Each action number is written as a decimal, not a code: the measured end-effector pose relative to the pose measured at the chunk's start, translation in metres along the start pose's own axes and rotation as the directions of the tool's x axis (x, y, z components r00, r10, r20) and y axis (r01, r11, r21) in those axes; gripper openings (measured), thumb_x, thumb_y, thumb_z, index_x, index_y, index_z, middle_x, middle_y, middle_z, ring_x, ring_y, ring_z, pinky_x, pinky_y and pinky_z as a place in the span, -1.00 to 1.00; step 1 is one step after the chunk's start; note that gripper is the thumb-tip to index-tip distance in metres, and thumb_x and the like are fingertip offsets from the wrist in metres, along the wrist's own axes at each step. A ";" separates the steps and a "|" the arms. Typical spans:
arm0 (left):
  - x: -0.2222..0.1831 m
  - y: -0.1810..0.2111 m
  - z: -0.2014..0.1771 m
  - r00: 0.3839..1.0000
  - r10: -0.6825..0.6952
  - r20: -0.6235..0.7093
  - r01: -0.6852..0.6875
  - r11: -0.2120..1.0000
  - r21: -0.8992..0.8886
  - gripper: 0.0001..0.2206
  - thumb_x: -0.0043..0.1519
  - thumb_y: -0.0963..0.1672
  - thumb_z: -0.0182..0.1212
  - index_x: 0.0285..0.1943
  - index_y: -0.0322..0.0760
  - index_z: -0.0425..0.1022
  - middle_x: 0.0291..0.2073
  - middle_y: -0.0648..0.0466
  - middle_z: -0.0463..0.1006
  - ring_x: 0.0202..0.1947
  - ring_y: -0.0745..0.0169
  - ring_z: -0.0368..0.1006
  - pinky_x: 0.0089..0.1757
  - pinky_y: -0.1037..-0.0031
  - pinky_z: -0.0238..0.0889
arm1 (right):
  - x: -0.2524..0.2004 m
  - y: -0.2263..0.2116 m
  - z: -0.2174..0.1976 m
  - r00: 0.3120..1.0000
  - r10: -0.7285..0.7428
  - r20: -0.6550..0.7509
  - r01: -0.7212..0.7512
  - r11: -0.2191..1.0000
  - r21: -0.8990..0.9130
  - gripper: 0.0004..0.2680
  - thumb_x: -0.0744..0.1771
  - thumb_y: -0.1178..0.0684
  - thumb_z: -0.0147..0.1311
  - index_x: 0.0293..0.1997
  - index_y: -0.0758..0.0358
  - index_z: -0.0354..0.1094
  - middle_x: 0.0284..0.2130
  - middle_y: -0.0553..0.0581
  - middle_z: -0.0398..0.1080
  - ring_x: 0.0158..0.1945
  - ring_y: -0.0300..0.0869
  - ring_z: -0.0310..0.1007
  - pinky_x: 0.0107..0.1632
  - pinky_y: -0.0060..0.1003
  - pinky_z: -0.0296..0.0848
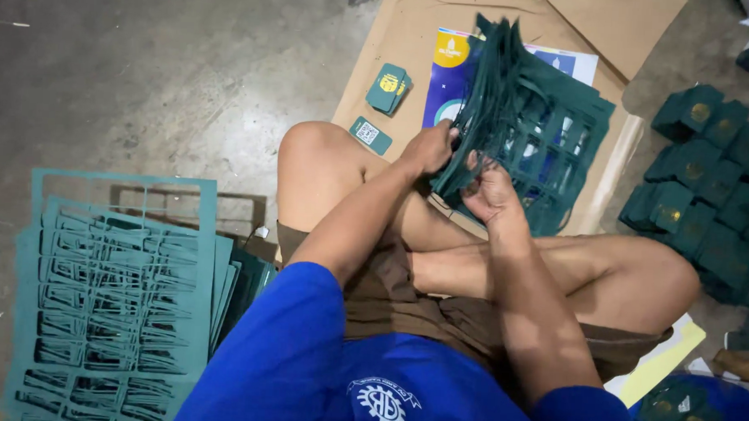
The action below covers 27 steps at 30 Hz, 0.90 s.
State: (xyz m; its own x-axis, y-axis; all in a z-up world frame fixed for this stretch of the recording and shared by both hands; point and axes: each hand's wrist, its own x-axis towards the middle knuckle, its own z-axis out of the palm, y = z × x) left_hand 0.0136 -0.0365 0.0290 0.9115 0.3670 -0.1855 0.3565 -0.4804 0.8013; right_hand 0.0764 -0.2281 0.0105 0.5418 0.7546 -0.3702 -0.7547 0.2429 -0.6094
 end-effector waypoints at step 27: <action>0.020 -0.046 0.012 0.978 -0.003 0.208 0.162 0.639 -0.752 -0.72 0.21 -0.03 0.41 -0.15 -0.38 0.68 -0.39 0.10 0.64 -0.48 0.36 0.40 -0.40 0.49 0.29 | -0.001 0.002 0.023 0.981 -0.101 -0.166 0.038 0.937 -0.346 -0.85 0.33 0.20 0.01 -0.06 0.08 0.44 -0.19 -0.17 0.51 -0.39 -0.39 0.16 -0.33 -0.42 0.01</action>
State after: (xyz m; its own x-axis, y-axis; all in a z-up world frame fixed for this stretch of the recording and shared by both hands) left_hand 0.0178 -0.0169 -0.0181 0.9332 0.1943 -0.3024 0.2216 0.3515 0.9096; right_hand 0.0662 -0.2148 0.0257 0.6694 0.6142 -0.4179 -0.5588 0.0456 -0.8281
